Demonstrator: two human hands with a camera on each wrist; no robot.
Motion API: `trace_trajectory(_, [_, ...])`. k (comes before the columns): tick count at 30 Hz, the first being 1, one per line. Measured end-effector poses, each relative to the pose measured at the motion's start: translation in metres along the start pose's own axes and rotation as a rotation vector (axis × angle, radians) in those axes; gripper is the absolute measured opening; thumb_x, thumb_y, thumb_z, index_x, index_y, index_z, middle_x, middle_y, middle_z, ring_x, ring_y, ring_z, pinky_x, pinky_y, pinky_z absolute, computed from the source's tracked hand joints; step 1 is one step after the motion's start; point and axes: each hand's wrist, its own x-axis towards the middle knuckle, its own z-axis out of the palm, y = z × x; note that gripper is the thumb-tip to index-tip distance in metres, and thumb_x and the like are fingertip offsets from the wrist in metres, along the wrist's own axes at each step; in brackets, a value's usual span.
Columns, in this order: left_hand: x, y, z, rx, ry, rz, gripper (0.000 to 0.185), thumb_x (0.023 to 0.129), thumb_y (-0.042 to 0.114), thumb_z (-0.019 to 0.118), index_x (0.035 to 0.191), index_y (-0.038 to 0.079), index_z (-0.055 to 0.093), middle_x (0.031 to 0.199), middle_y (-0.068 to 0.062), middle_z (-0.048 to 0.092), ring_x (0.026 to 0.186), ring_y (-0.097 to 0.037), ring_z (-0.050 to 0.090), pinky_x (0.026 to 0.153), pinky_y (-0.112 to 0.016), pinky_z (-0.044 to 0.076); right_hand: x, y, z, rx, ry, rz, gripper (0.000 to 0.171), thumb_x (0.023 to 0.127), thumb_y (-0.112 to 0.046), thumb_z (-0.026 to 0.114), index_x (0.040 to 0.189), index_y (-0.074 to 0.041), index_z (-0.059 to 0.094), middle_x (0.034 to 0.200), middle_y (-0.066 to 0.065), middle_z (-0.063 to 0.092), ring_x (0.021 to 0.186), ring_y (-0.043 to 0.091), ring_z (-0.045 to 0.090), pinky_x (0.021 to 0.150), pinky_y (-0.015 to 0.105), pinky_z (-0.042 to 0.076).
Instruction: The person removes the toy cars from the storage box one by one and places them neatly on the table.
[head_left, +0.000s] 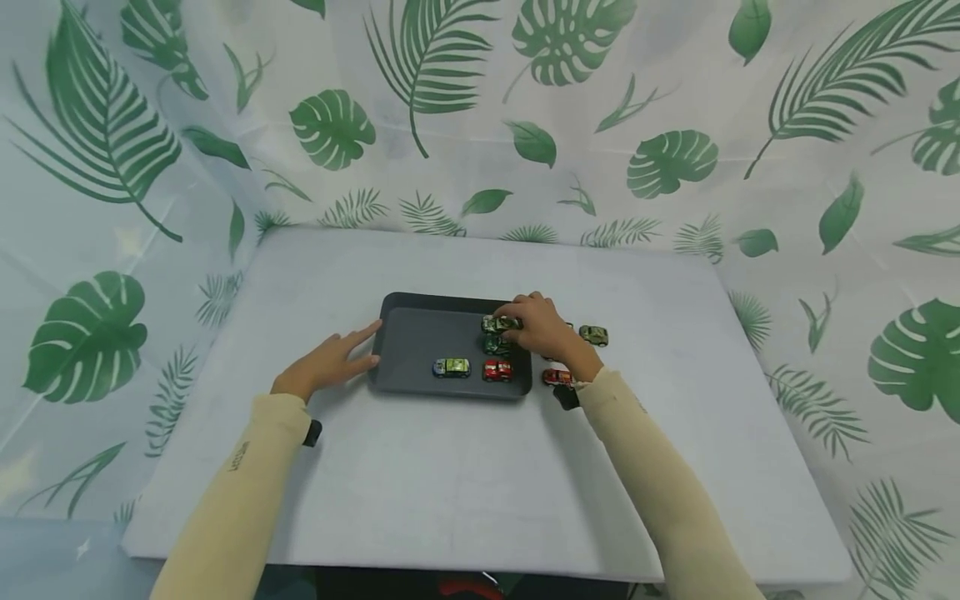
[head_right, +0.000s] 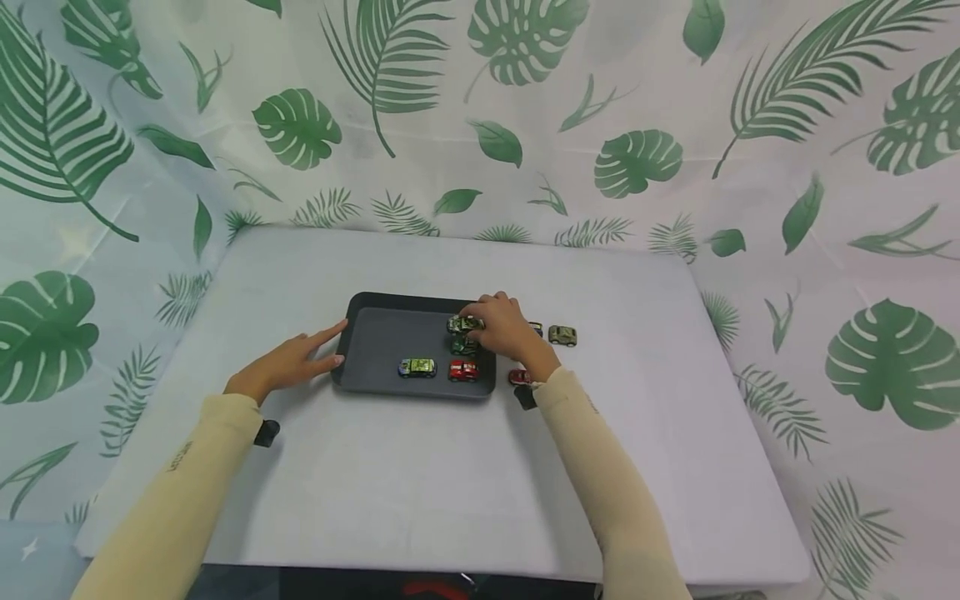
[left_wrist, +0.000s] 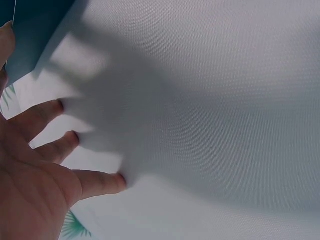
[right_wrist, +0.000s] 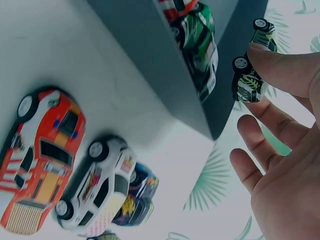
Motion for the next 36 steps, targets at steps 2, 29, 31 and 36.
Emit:
trace_trajectory(2, [0.001, 0.002, 0.0, 0.005, 0.003, 0.003, 0.075, 0.113, 0.047, 0.054, 0.174, 0.027, 0.016, 0.174, -0.028, 0.013, 0.158, -0.058, 0.001, 0.119, -0.081, 0.008, -0.005, 0.003, -0.003, 0.008, 0.017, 0.007, 0.036, 0.098, -0.013, 0.08, 0.133, -0.007, 0.075, 0.12, 0.017, 0.07, 0.108, 0.041, 0.057, 0.091, 0.063, 0.045])
trace_trajectory(29, [-0.003, 0.006, 0.001, 0.018, -0.004, -0.012, 0.075, 0.113, 0.046, 0.054, 0.174, 0.024, 0.017, 0.173, -0.031, 0.014, 0.156, -0.061, 0.003, 0.119, -0.081, 0.01, -0.063, 0.053, -0.019, 0.024, 0.099, 0.151, 0.035, 0.095, -0.007, 0.081, 0.13, -0.002, 0.075, 0.119, 0.02, 0.071, 0.112, 0.045, 0.057, 0.092, 0.064, 0.042])
trace_trajectory(31, [-0.003, 0.006, 0.0, 0.017, -0.004, -0.01, 0.075, 0.113, 0.046, 0.054, 0.174, 0.024, 0.017, 0.173, -0.031, 0.015, 0.156, -0.061, 0.003, 0.118, -0.081, 0.01, -0.067, 0.057, -0.021, 0.028, 0.104, 0.158, 0.034, 0.095, -0.007, 0.081, 0.129, -0.002, 0.075, 0.118, 0.02, 0.072, 0.112, 0.046, 0.057, 0.092, 0.065, 0.042])
trace_trajectory(36, [-0.004, 0.008, -0.001, 0.018, -0.001, -0.008, 0.075, 0.113, 0.047, 0.054, 0.174, 0.024, 0.017, 0.173, -0.03, 0.015, 0.156, -0.06, 0.004, 0.119, -0.081, 0.011, -0.078, 0.065, -0.028, 0.023, 0.093, 0.207, 0.034, 0.096, -0.007, 0.081, 0.129, -0.001, 0.075, 0.119, 0.021, 0.072, 0.115, 0.048, 0.056, 0.096, 0.067, 0.041])
